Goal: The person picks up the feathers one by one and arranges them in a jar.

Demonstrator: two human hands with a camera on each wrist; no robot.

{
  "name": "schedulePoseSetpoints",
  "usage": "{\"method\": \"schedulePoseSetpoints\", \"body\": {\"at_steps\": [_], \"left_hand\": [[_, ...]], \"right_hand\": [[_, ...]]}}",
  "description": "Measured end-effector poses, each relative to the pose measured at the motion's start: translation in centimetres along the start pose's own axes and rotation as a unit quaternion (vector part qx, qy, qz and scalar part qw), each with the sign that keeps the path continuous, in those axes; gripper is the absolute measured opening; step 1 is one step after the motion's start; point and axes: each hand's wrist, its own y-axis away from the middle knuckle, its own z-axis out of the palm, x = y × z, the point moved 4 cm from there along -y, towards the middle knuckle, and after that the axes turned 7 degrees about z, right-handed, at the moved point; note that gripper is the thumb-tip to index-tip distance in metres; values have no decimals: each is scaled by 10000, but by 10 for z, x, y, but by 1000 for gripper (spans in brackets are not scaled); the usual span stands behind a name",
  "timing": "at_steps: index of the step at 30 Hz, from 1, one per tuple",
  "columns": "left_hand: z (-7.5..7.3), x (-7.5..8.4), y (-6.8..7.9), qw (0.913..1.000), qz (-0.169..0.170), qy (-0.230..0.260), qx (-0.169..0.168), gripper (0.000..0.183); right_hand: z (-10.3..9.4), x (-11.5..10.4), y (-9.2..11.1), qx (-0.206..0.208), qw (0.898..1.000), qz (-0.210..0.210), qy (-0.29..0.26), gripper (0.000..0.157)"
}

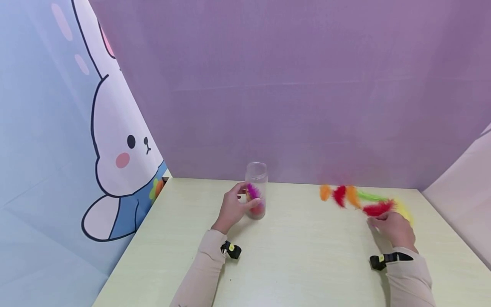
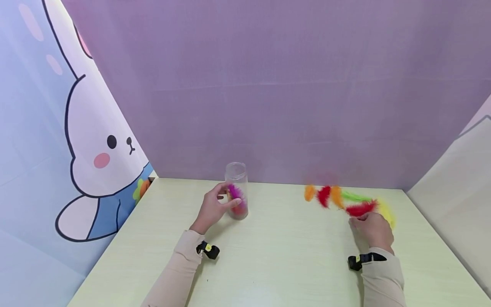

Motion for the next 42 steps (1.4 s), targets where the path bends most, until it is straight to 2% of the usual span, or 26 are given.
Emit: {"method": "schedulePoseSetpoints", "body": {"at_steps": [8, 15, 26, 33, 42], "left_hand": [[0, 0, 0, 10000, 6, 53, 17, 69], [0, 0, 0, 10000, -39, 77, -4, 71], [0, 0, 1, 10000, -69, 49, -15, 72], [1, 0, 0, 10000, -76, 46, -11, 71], [1, -2, 1, 10000, -61, -14, 0, 72]], "right_hand": [[-2, -4, 5, 169, 9998, 100, 104, 44], [-6, -5, 8, 99, 9998, 131, 122, 52], [-18, -8, 14, 89, 9996, 170, 190, 36], [-39, -16, 26, 484, 9983, 287, 125, 32], [-59, -27, 36, 871, 9956, 324, -104, 45]]}}
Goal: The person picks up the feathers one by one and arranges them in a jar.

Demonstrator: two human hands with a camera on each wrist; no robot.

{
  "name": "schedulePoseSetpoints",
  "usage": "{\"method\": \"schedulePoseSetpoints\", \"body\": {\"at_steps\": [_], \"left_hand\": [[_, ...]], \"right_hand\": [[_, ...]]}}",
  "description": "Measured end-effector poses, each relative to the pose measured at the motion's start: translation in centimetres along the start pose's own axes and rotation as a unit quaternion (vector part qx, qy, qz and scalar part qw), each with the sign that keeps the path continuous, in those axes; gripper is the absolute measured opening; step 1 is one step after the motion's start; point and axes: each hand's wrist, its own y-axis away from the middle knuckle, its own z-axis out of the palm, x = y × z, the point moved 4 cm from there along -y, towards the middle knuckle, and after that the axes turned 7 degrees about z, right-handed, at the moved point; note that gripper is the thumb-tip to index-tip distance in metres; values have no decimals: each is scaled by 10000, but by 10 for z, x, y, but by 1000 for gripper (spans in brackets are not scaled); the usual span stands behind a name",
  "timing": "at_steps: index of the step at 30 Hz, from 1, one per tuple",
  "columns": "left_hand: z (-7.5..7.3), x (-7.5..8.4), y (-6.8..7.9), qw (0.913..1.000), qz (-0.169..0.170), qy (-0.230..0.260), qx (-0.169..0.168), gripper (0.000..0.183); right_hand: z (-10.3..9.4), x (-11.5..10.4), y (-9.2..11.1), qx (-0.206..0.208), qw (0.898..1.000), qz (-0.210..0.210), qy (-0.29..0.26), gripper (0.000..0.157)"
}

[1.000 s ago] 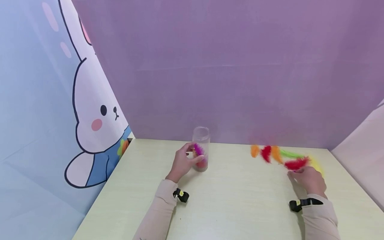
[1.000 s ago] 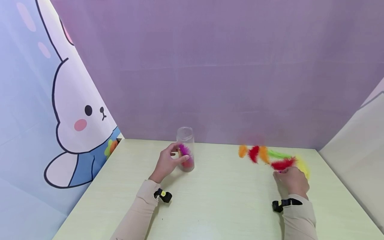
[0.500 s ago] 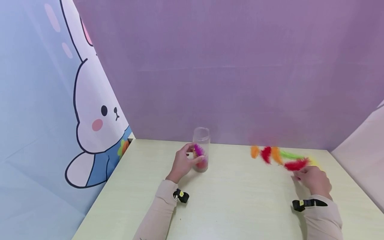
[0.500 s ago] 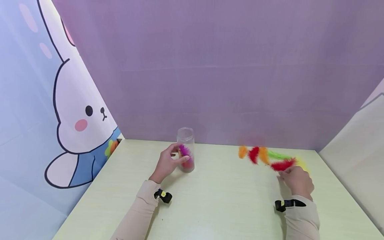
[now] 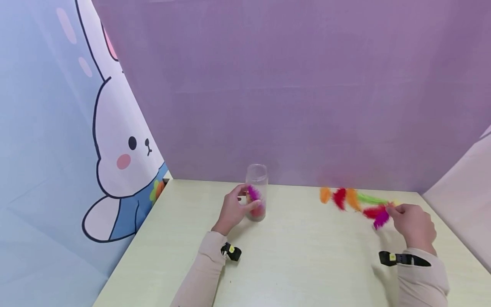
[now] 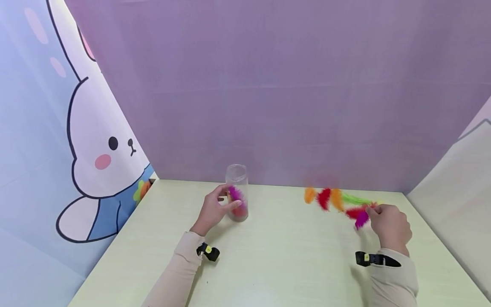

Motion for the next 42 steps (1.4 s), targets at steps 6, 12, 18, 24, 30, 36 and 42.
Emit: {"method": "schedulePoseSetpoints", "body": {"at_steps": [6, 12, 18, 24, 30, 36, 42], "left_hand": [[0, -1, -2, 10000, -35, -20, -1, 70], [1, -1, -1, 10000, -32, 4, 3, 72], [0, 1, 1, 10000, -39, 23, -4, 71], [-1, 2, 2, 10000, -58, -42, 1, 68], [-1, 2, 1, 10000, -33, -67, 21, 66], [-1, 3, 1, 10000, 11, -23, 29, 67], [-1, 3, 1, 10000, 26, -65, 10, 67]], "right_hand": [[-4, -9, 5, 190, 9996, -155, -114, 44], [-1, -23, 9, 282, 9977, -471, -388, 43], [8, -35, 11, 250, 9943, -625, -827, 48], [15, -44, 13, 310, 9918, -618, -1077, 50], [22, -52, 14, 304, 9906, -579, -1198, 50], [27, -59, 16, 246, 9878, -472, -1465, 55], [35, -71, 19, 360, 9806, -348, -1898, 52]]}}
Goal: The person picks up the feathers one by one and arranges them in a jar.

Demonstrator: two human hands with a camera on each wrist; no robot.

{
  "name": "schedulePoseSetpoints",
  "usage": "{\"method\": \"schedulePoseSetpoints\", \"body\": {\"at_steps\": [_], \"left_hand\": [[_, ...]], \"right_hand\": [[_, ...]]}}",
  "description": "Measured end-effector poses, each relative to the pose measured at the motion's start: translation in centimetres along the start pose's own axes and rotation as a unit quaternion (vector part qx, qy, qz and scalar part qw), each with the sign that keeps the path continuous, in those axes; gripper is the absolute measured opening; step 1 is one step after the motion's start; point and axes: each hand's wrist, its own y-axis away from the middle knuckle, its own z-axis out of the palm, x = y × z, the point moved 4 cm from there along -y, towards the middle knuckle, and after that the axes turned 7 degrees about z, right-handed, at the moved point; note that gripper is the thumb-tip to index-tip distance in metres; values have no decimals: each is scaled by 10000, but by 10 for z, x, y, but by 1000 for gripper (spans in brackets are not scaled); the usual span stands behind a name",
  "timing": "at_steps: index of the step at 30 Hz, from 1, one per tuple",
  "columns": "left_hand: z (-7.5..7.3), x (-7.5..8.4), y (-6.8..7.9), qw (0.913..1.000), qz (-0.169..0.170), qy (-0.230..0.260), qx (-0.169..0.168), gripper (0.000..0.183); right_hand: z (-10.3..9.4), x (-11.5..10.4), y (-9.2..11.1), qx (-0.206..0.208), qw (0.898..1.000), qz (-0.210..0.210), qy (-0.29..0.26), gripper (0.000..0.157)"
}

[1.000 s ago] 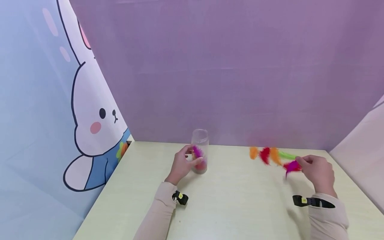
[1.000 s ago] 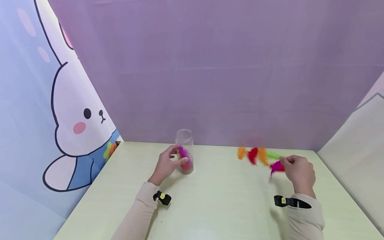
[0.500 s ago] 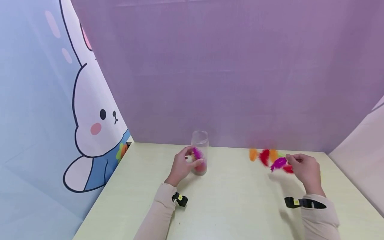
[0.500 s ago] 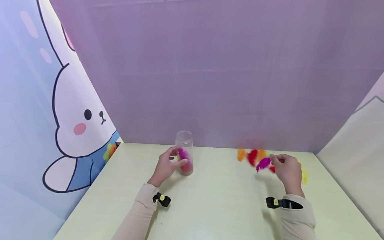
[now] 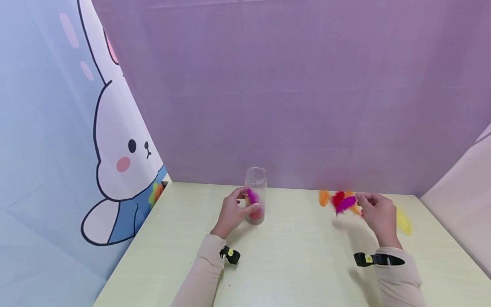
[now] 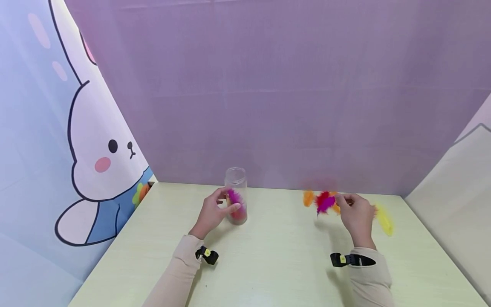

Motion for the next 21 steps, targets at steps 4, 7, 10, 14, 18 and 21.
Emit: {"method": "schedulePoseSetpoints", "body": {"at_steps": [4, 7, 10, 14, 18, 21], "left_hand": [[0, 1, 0, 10000, 12, -21, -12, 67], [-1, 0, 0, 10000, 17, 11, -27, 69], [0, 0, -1, 10000, 8, 43, -27, 69], [0, -1, -1, 10000, 9, 42, -26, 68], [-1, 0, 0, 10000, 23, 54, -45, 69], [0, 0, 0, 10000, 15, 47, -55, 68]], "right_hand": [[4, -8, 4, 251, 9993, 11, -288, 48], [8, -15, 7, 336, 9976, 107, -599, 46], [12, -22, 12, 358, 9944, 195, -977, 44], [20, -31, 17, 278, 9880, 213, -1507, 37], [28, -41, 24, 122, 9814, 140, -1912, 31], [33, -52, 27, -44, 9758, 28, -2186, 29]]}}
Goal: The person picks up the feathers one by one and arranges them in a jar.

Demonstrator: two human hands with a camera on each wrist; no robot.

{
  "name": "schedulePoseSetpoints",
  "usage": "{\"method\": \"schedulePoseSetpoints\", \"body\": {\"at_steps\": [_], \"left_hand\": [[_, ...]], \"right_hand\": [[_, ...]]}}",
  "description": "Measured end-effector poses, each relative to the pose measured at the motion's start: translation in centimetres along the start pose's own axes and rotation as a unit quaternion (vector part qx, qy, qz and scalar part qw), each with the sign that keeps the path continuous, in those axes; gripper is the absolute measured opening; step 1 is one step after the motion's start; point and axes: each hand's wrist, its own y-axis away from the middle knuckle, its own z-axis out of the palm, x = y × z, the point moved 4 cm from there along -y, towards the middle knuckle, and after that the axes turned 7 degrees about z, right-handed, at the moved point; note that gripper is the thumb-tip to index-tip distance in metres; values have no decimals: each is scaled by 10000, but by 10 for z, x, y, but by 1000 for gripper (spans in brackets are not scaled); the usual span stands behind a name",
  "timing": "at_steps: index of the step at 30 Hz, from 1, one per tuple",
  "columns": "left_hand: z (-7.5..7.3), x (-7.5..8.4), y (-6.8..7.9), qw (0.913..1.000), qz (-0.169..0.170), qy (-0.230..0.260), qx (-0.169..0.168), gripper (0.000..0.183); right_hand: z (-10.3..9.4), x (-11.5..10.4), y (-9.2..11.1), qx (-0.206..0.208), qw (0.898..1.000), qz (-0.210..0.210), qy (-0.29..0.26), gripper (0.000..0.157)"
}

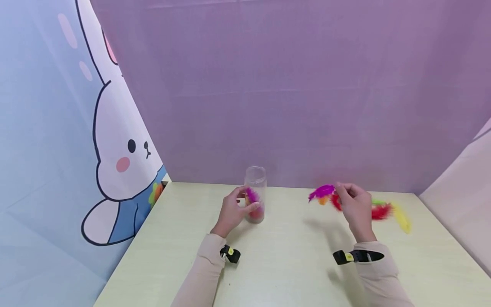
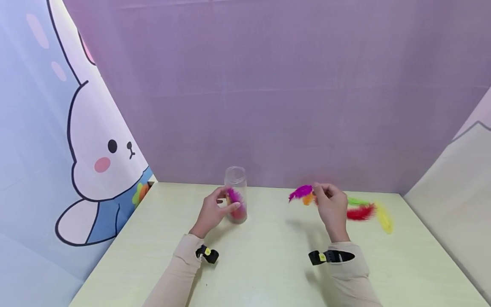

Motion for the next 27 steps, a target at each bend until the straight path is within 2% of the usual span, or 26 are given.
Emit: {"method": "schedulePoseSetpoints", "body": {"at_steps": [4, 8, 11, 15, 19, 27], "left_hand": [[0, -2, -1, 10000, -52, 23, 11, 70], [0, -3, -1, 10000, -56, 36, 32, 72], [1, -2, -1, 10000, -7, 32, 52, 70], [0, -1, -1, 10000, 27, 58, 65, 67], [0, 1, 0, 9999, 29, 79, 73, 67], [2, 0, -2, 9999, 29, 84, 76, 69]], "right_hand": [[13, -17, 3, -266, 9990, -147, -328, 28], [27, -40, 7, -377, 9968, -509, -484, 29], [35, -58, 11, -393, 9947, -827, -469, 32], [46, -75, 17, -430, 9929, -1048, -373, 35], [55, -85, 19, -432, 9912, -1175, -432, 33], [69, -93, 19, -472, 9832, -1409, -1056, 33]]}}
